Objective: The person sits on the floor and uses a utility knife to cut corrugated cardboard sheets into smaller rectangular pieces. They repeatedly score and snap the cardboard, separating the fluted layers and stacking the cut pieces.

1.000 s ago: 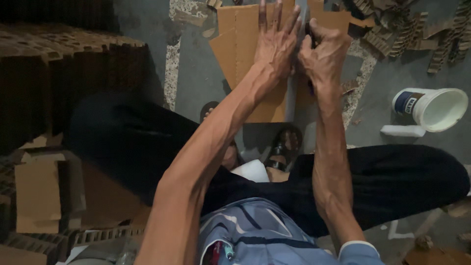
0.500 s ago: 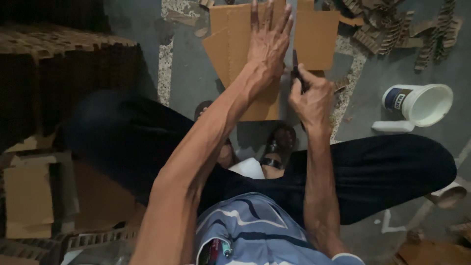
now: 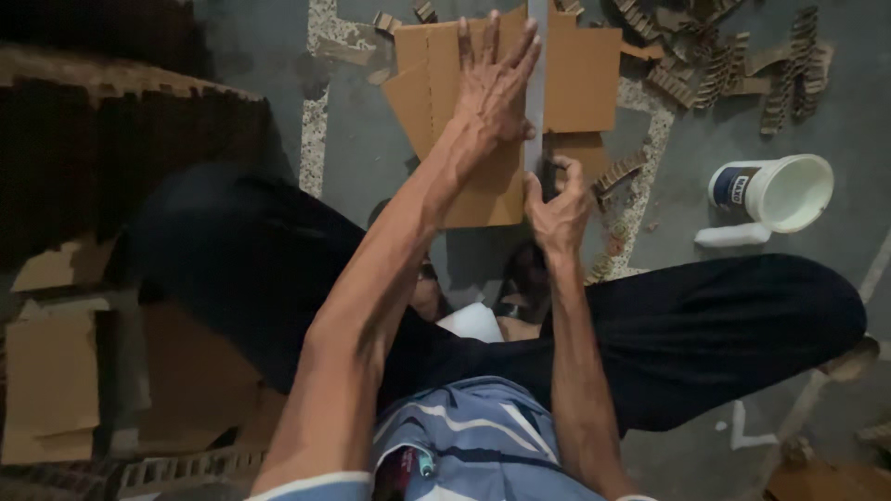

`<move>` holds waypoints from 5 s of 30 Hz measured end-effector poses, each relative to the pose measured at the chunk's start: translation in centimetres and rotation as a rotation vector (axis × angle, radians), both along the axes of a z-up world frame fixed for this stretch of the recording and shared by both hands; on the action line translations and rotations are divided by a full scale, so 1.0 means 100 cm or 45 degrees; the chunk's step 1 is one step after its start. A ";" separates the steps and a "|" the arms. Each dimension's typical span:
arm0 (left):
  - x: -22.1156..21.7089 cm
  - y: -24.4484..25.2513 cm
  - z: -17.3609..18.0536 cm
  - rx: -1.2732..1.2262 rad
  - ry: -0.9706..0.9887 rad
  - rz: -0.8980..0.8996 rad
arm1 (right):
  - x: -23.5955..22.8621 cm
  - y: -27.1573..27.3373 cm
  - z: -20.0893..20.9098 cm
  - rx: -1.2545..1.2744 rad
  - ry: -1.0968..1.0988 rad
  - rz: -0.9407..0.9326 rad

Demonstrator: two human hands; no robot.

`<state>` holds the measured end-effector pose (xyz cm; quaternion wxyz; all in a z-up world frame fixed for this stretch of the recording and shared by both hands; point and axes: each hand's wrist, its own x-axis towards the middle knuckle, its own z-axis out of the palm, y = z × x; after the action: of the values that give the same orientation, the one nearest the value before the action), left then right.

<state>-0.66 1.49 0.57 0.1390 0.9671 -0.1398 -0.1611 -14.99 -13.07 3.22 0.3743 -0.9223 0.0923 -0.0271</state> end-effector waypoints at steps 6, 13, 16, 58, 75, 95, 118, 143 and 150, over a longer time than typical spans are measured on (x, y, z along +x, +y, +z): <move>-0.052 0.011 0.122 -0.476 -0.188 0.103 | 0.007 -0.025 -0.012 -0.108 -0.142 0.016; -0.206 0.046 0.313 -1.499 0.001 -0.623 | 0.024 -0.046 -0.001 -0.179 -0.162 -0.057; -0.208 0.043 0.327 -1.409 0.066 -0.668 | 0.026 -0.041 0.008 -0.185 -0.228 -0.005; -0.130 0.023 0.038 -0.175 0.029 0.047 | 0.144 -0.013 -0.026 -0.203 -0.443 0.499; -0.138 0.017 0.014 -0.087 -0.417 0.087 | 0.138 -0.018 0.005 -0.127 -0.008 0.534; -0.135 0.021 0.034 -0.127 0.004 0.031 | 0.099 -0.010 0.051 -0.314 0.315 0.499; -0.133 0.021 0.034 -0.137 -0.042 0.032 | 0.089 0.016 0.063 -0.056 -0.096 0.294; -0.129 0.026 0.047 -0.109 0.021 0.000 | 0.157 -0.010 -0.054 -0.355 -0.307 0.720; -0.133 0.023 0.036 -0.135 -0.012 0.030 | 0.103 -0.015 -0.025 -0.154 -0.129 0.674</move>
<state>-13.93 3.74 4.18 0.1915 0.9606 -0.1375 -0.1473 -4.68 -14.61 0.69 0.3169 -0.9324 -0.1725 0.0202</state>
